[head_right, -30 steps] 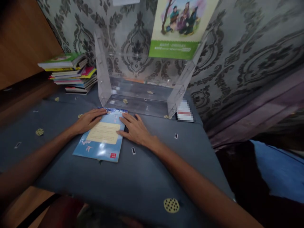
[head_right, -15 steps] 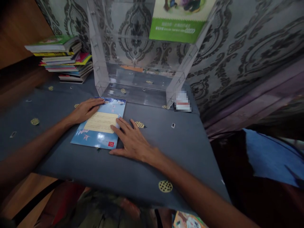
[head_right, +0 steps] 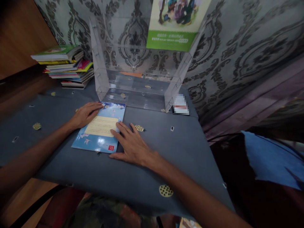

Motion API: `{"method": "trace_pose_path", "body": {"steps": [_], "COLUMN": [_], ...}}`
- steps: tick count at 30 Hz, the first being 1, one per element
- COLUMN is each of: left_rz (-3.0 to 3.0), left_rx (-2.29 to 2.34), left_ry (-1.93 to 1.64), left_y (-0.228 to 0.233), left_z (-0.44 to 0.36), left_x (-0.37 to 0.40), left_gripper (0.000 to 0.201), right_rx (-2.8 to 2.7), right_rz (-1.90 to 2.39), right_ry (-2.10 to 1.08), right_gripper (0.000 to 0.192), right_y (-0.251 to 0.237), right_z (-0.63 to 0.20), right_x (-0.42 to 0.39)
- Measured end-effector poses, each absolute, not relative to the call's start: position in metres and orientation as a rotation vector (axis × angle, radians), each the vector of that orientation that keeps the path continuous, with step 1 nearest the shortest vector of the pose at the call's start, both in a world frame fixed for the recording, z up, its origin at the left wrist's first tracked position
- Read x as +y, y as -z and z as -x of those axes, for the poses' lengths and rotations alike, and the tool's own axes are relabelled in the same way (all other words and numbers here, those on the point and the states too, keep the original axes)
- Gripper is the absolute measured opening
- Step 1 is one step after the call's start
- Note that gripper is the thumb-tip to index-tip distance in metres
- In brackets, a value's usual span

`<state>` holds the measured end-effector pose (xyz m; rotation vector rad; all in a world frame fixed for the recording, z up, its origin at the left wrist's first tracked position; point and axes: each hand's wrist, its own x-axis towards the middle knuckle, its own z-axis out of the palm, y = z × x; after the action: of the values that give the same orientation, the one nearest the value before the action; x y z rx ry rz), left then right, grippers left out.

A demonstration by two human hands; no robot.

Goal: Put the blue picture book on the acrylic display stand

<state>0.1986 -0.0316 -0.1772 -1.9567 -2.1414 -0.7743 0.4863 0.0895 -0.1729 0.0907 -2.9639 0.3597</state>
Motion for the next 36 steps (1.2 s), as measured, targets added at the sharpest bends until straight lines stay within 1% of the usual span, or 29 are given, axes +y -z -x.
{"method": "trace_pose_path", "body": {"steps": [8,15,22,26,27,28,31,32,34,36], "left_rz": [1.76,1.728,1.854,1.943,1.963,1.981,2.046,2.065,2.085,2.091], "left_rx": [-2.28,-2.255,-2.208,-2.144,-2.134,-2.129,-2.105,-2.091,-2.064,-2.061], "left_ry": [0.712,0.687,0.687,0.743,0.766,0.786,0.829,0.839,0.858,0.87], "left_y": [0.176,0.179,0.178,0.18,0.182,0.183,0.186,0.187,0.188,0.189], "left_z": [-0.207,-0.224,-0.266,-0.294,-0.301,-0.307,-0.325,-0.329,-0.335,-0.337], "left_x": [-0.036,-0.038,-0.049,-0.051,-0.051,-0.051,-0.05,-0.05,-0.05,-0.049], "left_gripper": [0.041,0.04,0.039,0.038,0.038,0.038,0.038,0.038,0.038,0.038], "right_rx": [-3.002,-3.073,-3.124,-3.105,-3.084,-3.049,-2.888,-2.839,-2.776,-2.753], "right_rz": [-0.067,-0.003,0.01,-0.025,-0.01,0.015,0.084,0.09,0.098,0.109], "right_ry": [-0.398,-0.46,-0.566,-0.493,-0.439,-0.377,-0.204,-0.17,-0.144,-0.164], "right_gripper": [0.091,0.088,0.097,0.105,0.102,0.096,0.07,0.063,0.057,0.056], "right_y": [0.166,0.156,0.151,0.156,0.161,0.166,0.185,0.19,0.197,0.199], "right_z": [-0.488,-0.503,-0.555,-0.591,-0.599,-0.606,-0.622,-0.626,-0.63,-0.631], "right_x": [0.087,0.075,0.054,0.034,0.029,0.025,0.014,0.012,0.01,0.01]}}
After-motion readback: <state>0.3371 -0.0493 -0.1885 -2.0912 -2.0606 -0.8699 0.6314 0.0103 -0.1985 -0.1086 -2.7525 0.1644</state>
